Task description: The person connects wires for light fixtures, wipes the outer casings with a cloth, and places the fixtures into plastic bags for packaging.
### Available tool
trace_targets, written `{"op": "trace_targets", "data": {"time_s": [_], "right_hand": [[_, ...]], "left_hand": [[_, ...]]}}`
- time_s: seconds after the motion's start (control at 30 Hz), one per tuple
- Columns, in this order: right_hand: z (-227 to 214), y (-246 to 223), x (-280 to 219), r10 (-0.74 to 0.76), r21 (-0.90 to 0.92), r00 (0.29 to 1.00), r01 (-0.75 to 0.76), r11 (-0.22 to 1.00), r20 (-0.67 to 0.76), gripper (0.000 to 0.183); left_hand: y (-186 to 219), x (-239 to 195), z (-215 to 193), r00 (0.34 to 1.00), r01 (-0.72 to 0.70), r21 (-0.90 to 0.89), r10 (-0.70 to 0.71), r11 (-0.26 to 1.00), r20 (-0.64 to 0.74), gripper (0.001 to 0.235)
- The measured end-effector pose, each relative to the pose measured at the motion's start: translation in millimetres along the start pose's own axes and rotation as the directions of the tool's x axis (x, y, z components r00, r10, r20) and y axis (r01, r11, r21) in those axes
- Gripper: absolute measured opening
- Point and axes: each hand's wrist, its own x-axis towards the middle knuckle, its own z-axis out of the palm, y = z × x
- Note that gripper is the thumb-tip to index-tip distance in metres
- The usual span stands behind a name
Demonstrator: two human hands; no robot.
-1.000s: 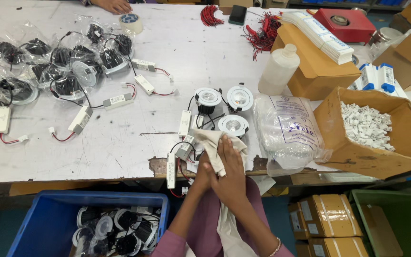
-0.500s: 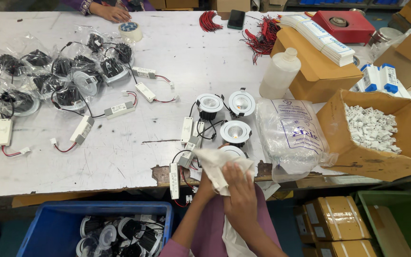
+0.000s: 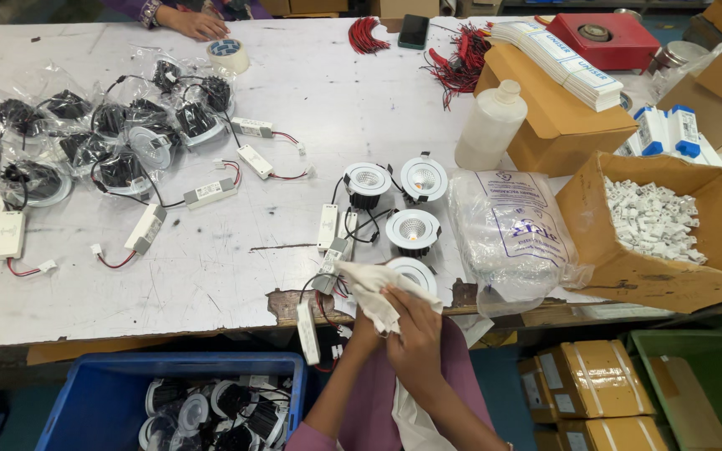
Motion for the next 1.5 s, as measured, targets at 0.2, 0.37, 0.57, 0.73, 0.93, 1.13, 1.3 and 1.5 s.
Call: {"op": "trace_targets", "data": {"time_s": [0.2, 0.37, 0.57, 0.73, 0.93, 1.13, 1.3, 1.5], "right_hand": [[-11.2, 0.5, 10.4, -0.014, -0.209, 0.992, 0.04, 0.977, 0.126, 0.07], [-19.7, 0.6, 45.3, -0.036, -0.154, 0.984, 0.063, 0.986, 0.174, 0.085], [-8.3, -13.4, 21.3, 0.108, -0.302, 0.993, -0.086, 0.95, 0.057, 0.068], [-21.0, -12.9, -6.4, 0.22, -0.242, 0.967, -0.185, 0.953, 0.126, 0.066], [-23.2, -3.3, 27.3, -0.079, 0.033, 0.982, 0.075, 0.997, 0.17, 0.067], [-11.8, 8.3, 63.0, -0.139, 0.048, 0.975, 0.132, 0.99, 0.175, 0.068], [-23.6, 7.4, 7.7, -0.103, 0.003, 0.978, 0.104, 0.995, 0.182, 0.063], [-38.5, 58.3, -33.6, 0.136, 0.263, 0.982, -0.167, 0.95, 0.13, 0.049]], "left_hand": [[4.2, 1.8, 2.6, 0.999, 0.042, -0.027, -0.042, 0.999, -0.002, 0.049], [31.4, 12.2, -0.4, 0.994, 0.109, 0.063, -0.108, 0.992, -0.018, 0.046], [66.3, 19.7, 9.3, 0.968, 0.159, -0.193, -0.191, 0.968, -0.161, 0.05], [80.5, 29.1, 9.6, 0.971, 0.1, -0.015, -0.101, 0.995, -0.216, 0.053], [65.4, 23.6, 6.5, 0.985, 0.07, -0.009, -0.071, 0.998, -0.16, 0.057], [61.0, 19.4, 5.9, 0.991, 0.065, 0.026, -0.061, 0.998, -0.121, 0.061], [62.2, 20.8, 7.8, 0.986, 0.071, 0.026, -0.066, 0.997, -0.154, 0.065], [100.1, 37.9, -2.4, 0.98, 0.113, 0.151, -0.086, 0.982, -0.179, 0.069]]}}
